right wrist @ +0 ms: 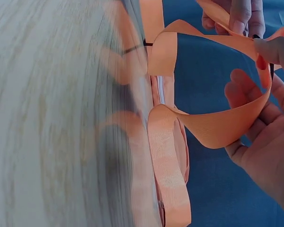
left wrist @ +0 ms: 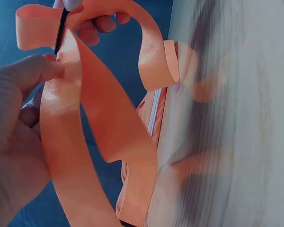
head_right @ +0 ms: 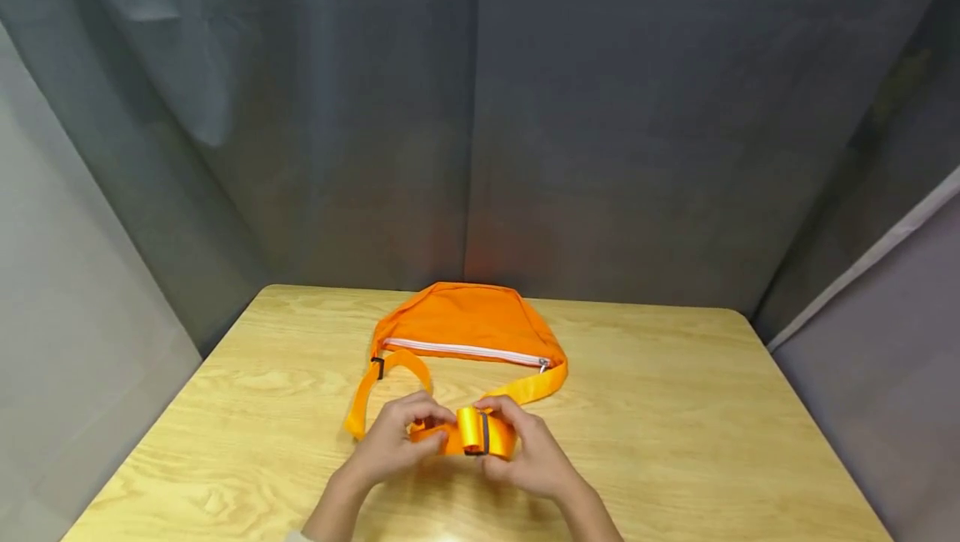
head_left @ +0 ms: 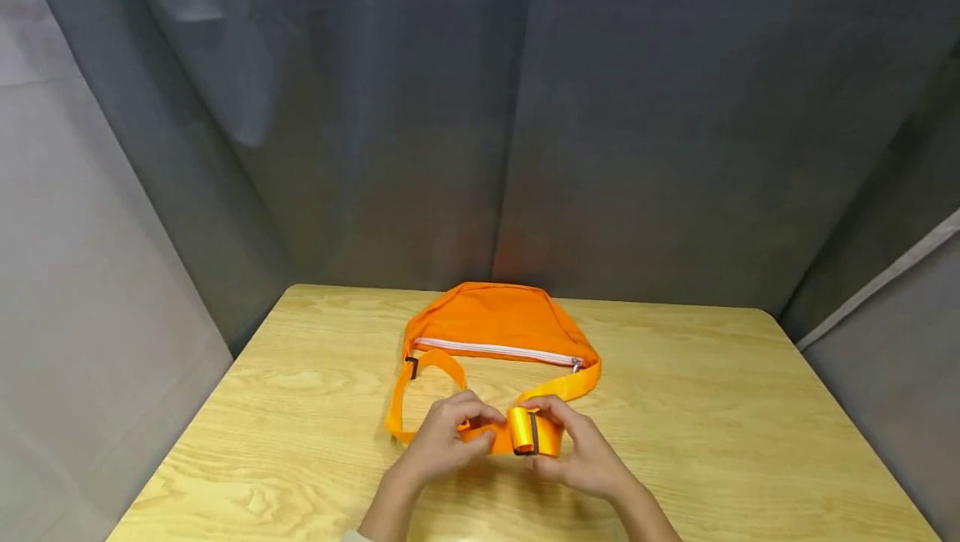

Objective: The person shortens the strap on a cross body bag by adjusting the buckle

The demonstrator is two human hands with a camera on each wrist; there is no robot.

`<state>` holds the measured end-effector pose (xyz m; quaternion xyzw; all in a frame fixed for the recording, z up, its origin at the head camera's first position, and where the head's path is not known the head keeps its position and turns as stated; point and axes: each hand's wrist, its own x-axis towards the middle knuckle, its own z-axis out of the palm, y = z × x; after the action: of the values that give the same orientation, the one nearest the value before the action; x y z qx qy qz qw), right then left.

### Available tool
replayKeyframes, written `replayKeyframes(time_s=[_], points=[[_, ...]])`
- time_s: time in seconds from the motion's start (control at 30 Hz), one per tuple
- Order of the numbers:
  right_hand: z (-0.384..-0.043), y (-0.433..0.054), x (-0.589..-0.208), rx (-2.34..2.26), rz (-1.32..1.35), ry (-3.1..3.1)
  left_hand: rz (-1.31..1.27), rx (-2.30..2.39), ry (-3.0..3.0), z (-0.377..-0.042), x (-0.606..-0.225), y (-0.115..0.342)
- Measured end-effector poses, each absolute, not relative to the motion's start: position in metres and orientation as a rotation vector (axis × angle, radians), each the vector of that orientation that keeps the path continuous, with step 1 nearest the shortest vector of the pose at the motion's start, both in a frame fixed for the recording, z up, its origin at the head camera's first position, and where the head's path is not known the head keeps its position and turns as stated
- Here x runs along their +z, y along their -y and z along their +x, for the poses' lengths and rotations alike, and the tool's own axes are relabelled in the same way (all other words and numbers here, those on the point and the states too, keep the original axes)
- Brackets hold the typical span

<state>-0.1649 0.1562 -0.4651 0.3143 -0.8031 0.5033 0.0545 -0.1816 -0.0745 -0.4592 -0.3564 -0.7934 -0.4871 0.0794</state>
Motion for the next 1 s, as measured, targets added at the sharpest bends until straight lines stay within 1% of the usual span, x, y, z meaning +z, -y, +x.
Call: replayKeyframes(time_s=[0.1,0.23,0.3,0.47,0.53,0.77,1.0], points=[[-0.165,-0.156,-0.467,1.529,0.978,2.442,-1.041,-1.478,2.406,-0.177,-0.455,0.074],[-0.165,-0.156,-0.467,1.521,0.964,2.457,-1.049,-1.517,2.431,-0.167,-0.435,0.076],[-0.160,-0.154,-0.459,1.522,0.948,2.468,-1.053,-1.536,2.445,-0.162,-0.426,0.077],[-0.148,-0.151,-0.437,1.507,0.924,2.461,-1.029,-1.532,2.482,-0.173,-0.448,0.085],[-0.147,-0.153,-0.438,1.515,0.909,2.453,-1.024,-1.532,2.491,-0.179,-0.460,0.090],[-0.153,-0.156,-0.457,1.651,0.905,2.481,-1.024,-1.560,2.518,-0.179,-0.464,0.102],[-0.161,-0.157,-0.461,1.798,0.910,2.428,-1.056,-1.526,2.503,-0.184,-0.459,0.088]])
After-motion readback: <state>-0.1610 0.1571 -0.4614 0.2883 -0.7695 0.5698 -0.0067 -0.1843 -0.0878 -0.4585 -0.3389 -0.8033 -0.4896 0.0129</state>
